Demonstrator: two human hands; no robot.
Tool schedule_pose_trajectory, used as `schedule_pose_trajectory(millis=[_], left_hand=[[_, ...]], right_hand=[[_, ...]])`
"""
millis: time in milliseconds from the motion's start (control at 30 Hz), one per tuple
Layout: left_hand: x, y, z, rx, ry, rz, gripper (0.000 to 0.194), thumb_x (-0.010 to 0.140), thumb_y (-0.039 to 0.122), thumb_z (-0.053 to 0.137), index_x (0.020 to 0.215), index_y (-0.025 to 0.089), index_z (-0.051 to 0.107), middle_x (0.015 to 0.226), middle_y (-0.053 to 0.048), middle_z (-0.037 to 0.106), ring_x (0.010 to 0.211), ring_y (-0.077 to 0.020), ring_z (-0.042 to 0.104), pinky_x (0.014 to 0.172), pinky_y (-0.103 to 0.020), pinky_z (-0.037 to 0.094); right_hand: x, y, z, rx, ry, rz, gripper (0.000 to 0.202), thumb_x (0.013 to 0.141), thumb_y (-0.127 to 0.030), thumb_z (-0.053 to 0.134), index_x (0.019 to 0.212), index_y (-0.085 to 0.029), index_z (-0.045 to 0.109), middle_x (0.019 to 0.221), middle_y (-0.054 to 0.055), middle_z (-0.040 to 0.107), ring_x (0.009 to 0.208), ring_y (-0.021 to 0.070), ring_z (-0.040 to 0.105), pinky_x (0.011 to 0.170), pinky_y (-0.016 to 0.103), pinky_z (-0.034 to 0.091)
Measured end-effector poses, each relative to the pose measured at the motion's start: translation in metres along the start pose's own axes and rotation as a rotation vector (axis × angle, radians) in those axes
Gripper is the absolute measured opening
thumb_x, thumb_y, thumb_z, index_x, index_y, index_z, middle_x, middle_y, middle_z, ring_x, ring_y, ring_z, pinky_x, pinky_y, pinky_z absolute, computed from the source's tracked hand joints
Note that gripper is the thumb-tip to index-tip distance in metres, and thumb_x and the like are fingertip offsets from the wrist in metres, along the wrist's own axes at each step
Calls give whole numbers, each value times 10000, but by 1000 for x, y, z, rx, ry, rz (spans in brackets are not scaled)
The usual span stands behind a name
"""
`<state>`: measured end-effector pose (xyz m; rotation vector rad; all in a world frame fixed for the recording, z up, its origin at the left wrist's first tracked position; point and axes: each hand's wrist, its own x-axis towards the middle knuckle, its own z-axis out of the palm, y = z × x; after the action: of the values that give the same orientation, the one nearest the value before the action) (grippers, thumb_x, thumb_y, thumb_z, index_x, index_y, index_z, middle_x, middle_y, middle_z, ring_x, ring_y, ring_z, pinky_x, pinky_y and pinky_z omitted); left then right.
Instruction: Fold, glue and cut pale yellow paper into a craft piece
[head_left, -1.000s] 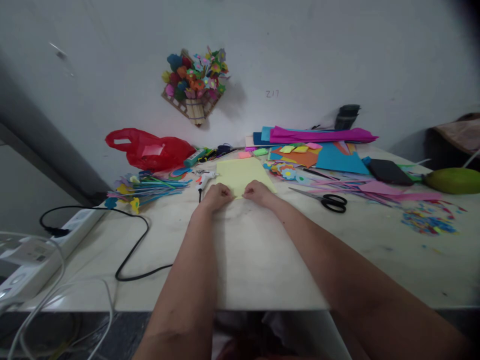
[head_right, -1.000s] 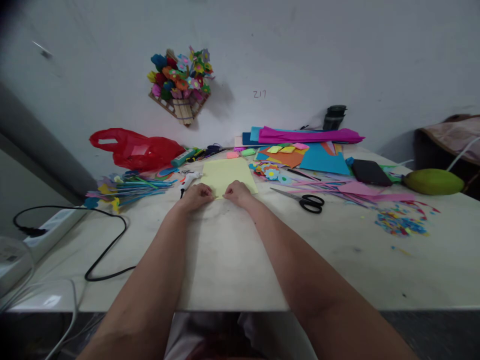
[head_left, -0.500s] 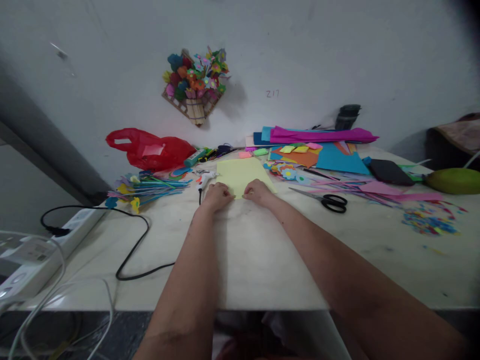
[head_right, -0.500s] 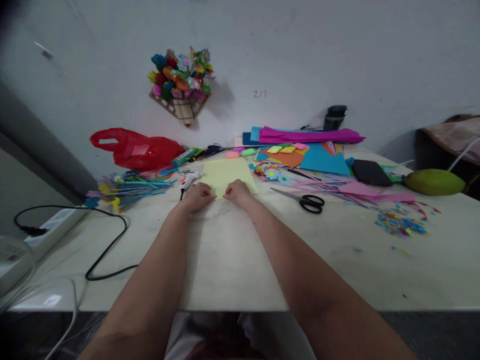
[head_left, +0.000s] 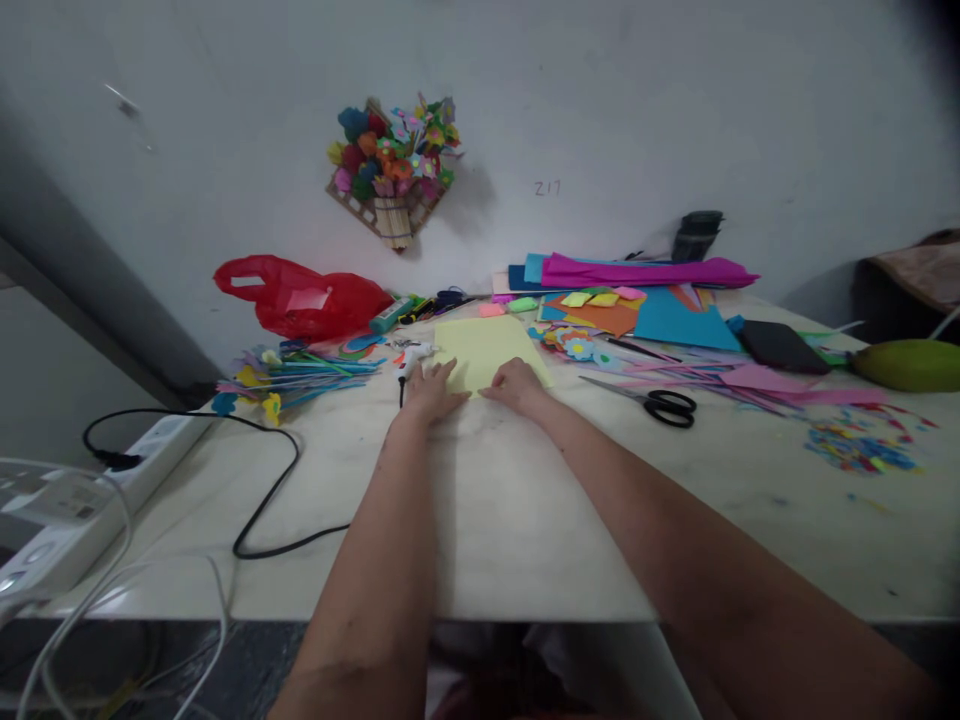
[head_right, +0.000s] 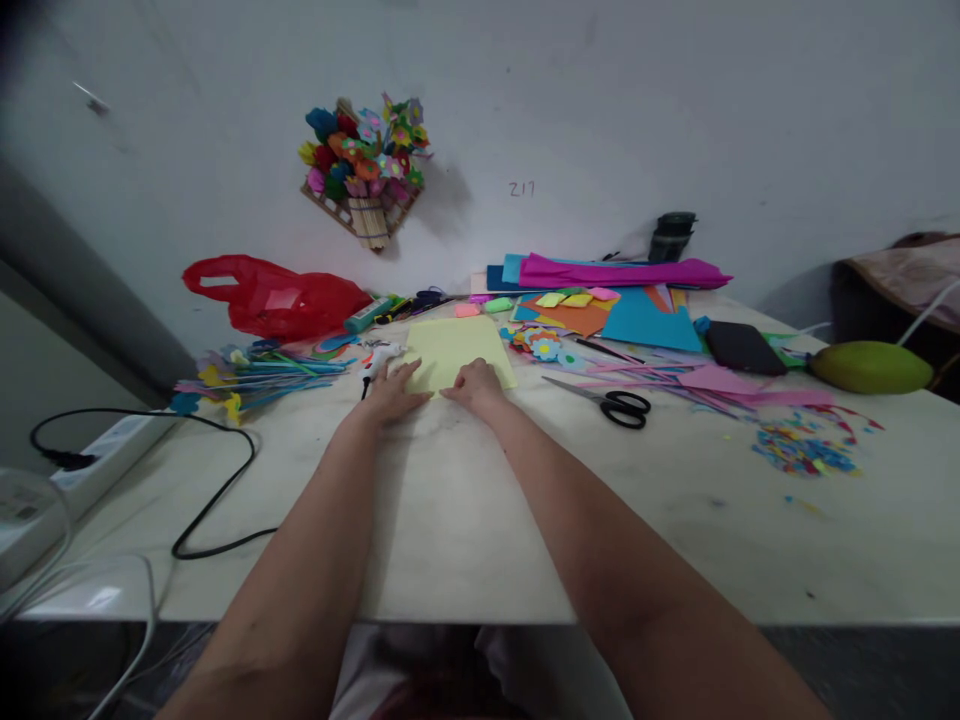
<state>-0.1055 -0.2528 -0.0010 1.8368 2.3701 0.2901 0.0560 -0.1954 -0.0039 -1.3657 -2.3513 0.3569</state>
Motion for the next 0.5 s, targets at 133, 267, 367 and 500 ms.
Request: schedule_pose_trajectory(millis=[133,267,367,500], left_hand=[[-1,1,0,-14,-50,-43,782,737,559,478,1405,290,172,1484,-23,175,1348,-328,-51,1071,-484,92],[-3,5,-2,55,-31,-60,762,736,573,440,1402,301,190,1482,-6,185,1348,-311,-92,1070,-511,44],[-3,8,-1,117,18,-51,760,723,587,427,1397,304,218,1478,-9,195,1347,-315,-98,1055,-554,-12],[-1,10,3,132,32,-52,720,734,577,407,1388,333,232,1474,5,207,1346,-310,-111,1034,-586,-65]], right_hand=[[0,-2,5,-15,33,24,305,693,-464,622,765,-177,697,993,108,576,951,206,524,844,267,374],[0,-3,7,-19,34,27,327,678,-473,635,784,-166,674,1013,114,558,983,213,500,836,271,372],[0,-3,7,-17,29,32,348,670,-490,638,790,-164,665,1014,114,555,993,219,490,831,276,374],[-2,-3,7,-20,46,24,367,677,-504,625,798,-159,657,1016,115,551,990,226,486,849,290,367]])
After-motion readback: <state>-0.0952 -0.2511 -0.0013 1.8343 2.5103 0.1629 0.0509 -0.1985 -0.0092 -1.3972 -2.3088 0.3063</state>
